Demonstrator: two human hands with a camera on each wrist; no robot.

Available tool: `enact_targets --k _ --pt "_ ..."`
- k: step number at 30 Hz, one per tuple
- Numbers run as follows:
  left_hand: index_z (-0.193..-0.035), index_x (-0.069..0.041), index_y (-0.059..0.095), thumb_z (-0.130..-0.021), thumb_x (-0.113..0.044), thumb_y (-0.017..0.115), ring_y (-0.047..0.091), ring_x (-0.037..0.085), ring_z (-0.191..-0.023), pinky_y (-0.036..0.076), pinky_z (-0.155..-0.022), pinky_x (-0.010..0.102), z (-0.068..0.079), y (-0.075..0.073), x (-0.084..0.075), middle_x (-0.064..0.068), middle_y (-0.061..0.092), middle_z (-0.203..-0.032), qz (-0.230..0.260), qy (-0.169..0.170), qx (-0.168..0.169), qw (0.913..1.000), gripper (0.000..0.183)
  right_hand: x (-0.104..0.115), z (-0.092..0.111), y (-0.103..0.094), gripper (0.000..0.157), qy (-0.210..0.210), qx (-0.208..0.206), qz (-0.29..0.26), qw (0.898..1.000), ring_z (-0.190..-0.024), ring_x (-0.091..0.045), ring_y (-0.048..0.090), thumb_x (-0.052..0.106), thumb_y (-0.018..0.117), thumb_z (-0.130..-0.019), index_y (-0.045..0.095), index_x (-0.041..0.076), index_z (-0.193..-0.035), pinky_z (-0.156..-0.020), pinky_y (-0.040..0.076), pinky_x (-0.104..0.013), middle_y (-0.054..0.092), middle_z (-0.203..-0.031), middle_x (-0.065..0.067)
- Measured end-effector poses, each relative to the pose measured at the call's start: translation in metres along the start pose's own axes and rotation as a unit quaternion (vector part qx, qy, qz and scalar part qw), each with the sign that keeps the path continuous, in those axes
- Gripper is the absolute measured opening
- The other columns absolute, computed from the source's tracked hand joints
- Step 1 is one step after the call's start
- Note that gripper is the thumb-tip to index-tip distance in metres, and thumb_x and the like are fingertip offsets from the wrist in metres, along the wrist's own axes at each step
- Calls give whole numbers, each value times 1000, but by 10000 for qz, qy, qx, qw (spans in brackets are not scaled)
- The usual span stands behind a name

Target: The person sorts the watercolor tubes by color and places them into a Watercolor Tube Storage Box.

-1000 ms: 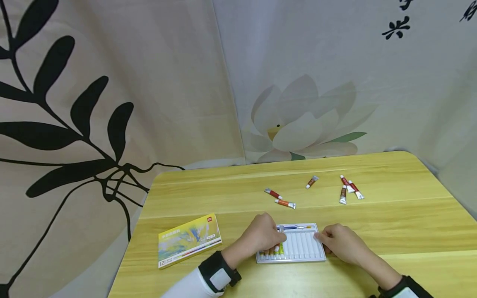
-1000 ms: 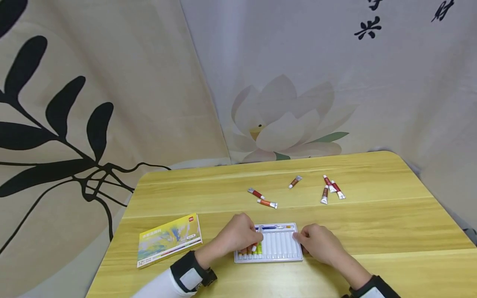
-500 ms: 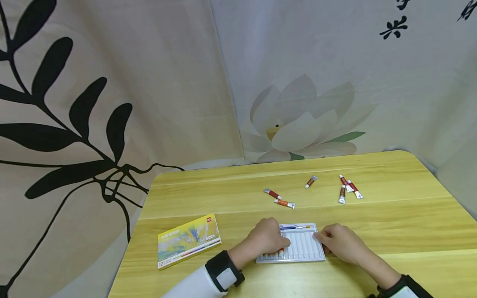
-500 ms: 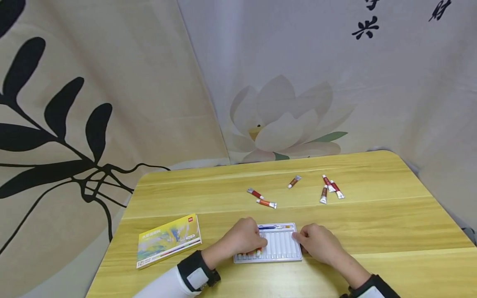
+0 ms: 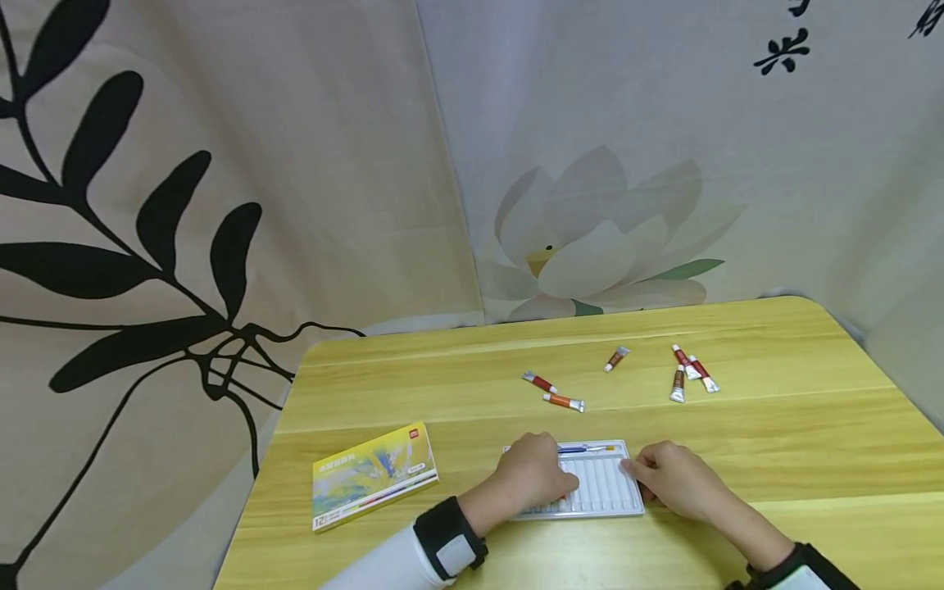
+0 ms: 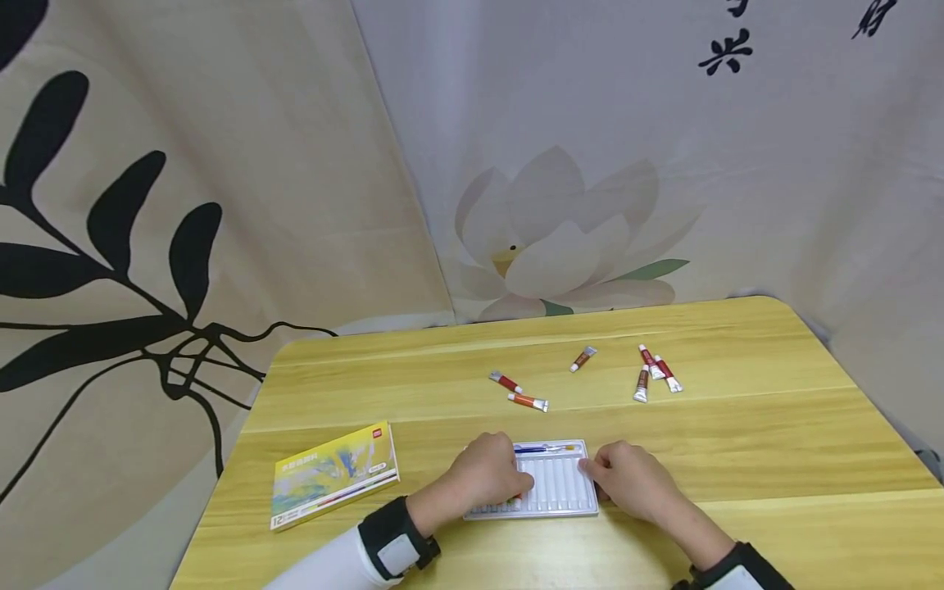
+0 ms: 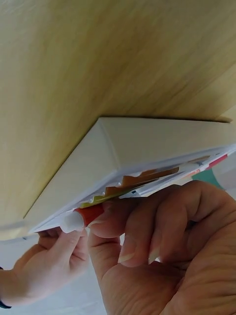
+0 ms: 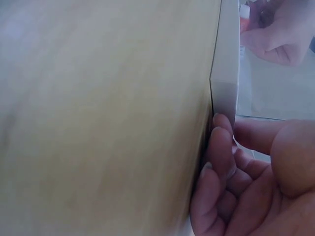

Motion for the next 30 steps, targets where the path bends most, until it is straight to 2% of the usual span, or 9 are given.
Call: enact_targets --k 9,18,30 --pt "-41 -17 37 -74 -27 69 23 6 -30 14 -32 21 0 0 2 -10 21 -37 -85 84 -3 9999 47 -1 -1 1 31 35 21 -61 10000 -42 -9 40 28 58 -93 58 16 -64 -40 28 -21 49 -49 4" --pt "-41 -18 34 -77 -20 66 20 5 -31 11 -31 19 7 -1 5 -10 19 -38 402 242 21 9989 48 -2 0 1 34 15 -6 -19 10000 -42 -9 39 29 57 -93 56 16 -62 -40 27 -21 48 -48 5" --pt "-40 -19 33 -76 -25 72 18 0 -33 10 -33 16 20 -3 12 -13 20 -39 603 776 -98 9951 53 -1 0 1 34 32 -12 60 10000 -42 -9 38 29 57 -93 56 16 -62 -40 27 -21 46 -48 5"
Point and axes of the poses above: each hand's wrist, its own z-axis away from the middle knuckle, its own y-axis out of the palm, x = y × z, the point moved 2 cm from there along -z, towards the middle knuckle
